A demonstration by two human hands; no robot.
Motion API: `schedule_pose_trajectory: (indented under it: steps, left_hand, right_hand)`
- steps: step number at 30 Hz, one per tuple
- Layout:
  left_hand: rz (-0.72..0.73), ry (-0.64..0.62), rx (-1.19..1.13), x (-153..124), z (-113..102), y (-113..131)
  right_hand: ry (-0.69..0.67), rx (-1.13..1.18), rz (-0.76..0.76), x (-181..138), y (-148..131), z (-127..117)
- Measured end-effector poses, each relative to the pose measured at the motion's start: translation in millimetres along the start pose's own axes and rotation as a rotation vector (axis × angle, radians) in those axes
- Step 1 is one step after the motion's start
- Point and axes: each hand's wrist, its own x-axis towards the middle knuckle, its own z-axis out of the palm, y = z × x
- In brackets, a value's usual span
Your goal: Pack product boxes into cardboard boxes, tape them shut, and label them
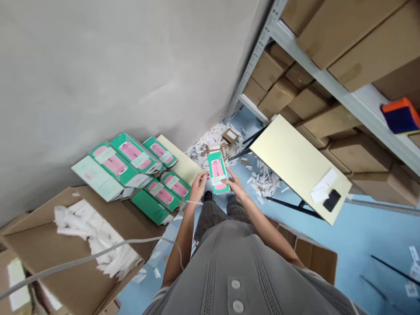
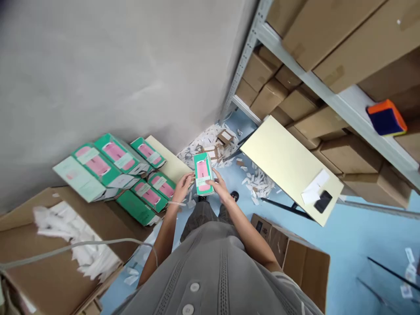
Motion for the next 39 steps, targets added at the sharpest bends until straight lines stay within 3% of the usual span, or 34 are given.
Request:
schedule_pose_trajectory:
  steps: [5,11,14,18,21,23,28,31,35,39]
  left_hand:
    - [0.121,-0.190,0.035,20,69,33]
    - [0.144,-0.415,0.164,49,159,64]
    - [0.154,-0.487,0.257,60,221,78]
    - [0.135,-0.491,0.309,69,317,87]
    - [0.111,-0.501,0.297,76,379,92]
    - [0.096,-0.509,0.298,81,410,97]
    - [0.122,-0.567,0.265,103,450,118]
    - [0.130,-0.552,0.283,118,461,126]
    - [0.127,-0.617,0.402,134,473,129]
    - [0.237,-0.734,0.547,148,482,125]
  right_hand:
    - [0.096,0.369,0.138,-1,-16,-56]
    - [0.130,0.612,0.112,9,-15,-151]
    - [0.122,0.705,0.121,16,-9,-212]
    - [0.204,0.791,0.139,25,-1,-295]
    - [0.296,0.721,0.100,29,1,-348]
    - [0.335,0.623,0.049,32,1,-377]
    - [0.332,0.228,-0.232,50,0,-433]
    - [0.372,-0.067,-0.288,66,5,-453]
    - [0.473,-0.318,-0.192,82,18,-458]
    - [0.570,-0.312,-0.189,96,26,-448]
